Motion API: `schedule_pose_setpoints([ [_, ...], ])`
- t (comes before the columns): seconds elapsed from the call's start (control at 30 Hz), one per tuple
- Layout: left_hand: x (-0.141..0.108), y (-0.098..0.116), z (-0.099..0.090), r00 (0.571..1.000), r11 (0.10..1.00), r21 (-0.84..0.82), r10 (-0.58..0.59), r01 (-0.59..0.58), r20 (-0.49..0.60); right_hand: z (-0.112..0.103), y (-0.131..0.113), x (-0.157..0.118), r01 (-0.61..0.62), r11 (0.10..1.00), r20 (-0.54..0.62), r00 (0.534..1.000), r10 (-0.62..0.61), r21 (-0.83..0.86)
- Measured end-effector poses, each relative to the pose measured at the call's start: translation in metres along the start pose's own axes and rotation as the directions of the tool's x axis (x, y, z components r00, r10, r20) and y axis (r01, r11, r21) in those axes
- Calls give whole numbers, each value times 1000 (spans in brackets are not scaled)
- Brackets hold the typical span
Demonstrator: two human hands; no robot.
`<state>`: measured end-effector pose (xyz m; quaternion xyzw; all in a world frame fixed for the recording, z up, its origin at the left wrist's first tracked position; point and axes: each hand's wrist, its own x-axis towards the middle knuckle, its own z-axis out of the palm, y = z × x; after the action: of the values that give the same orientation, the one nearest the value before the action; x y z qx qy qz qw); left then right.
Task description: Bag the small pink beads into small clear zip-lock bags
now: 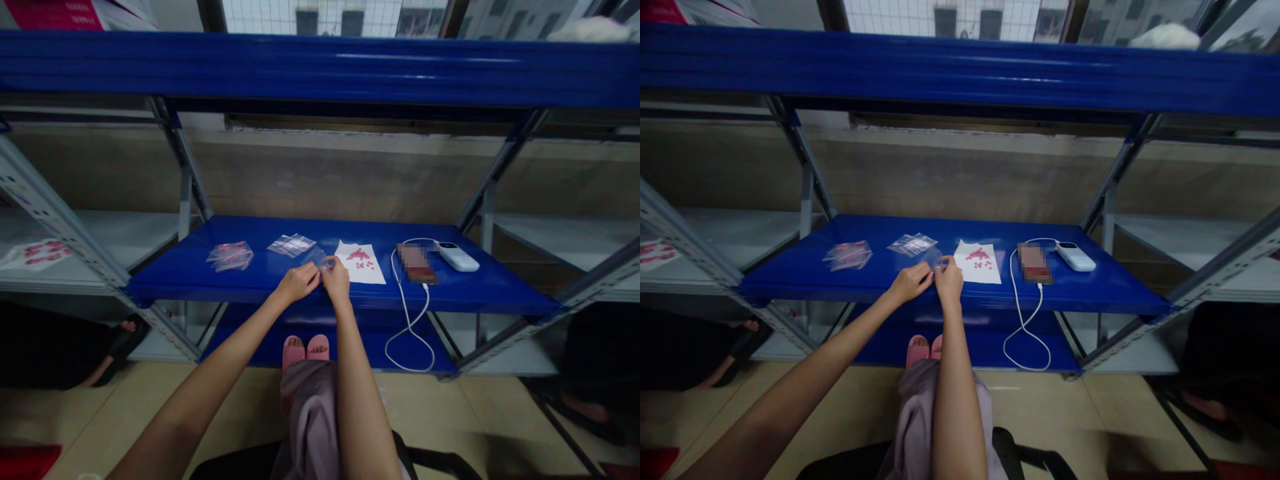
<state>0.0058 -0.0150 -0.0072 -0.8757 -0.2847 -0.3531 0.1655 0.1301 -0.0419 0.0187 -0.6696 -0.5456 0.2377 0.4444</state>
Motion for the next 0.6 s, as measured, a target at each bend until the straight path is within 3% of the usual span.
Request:
schedule_pose_setpoints([
  [0.13, 2, 4, -5, 991, 986, 119, 122, -116, -47, 0, 4, 5, -4, 999, 77, 997, 0, 54],
  [0.3, 1, 10, -11, 991, 979, 162, 129, -122, -32, 1, 6, 6, 23, 995, 117, 992, -35, 98],
  [0.4, -4, 10, -10, 996, 991, 104, 82, -79, -28, 1, 8, 6, 16, 996, 103, 994, -25, 93],
  [0.6, 3, -3, -7, 993, 989, -92, 116, -115, 14, 2, 9, 10, 13, 993, 112, 993, -26, 117],
])
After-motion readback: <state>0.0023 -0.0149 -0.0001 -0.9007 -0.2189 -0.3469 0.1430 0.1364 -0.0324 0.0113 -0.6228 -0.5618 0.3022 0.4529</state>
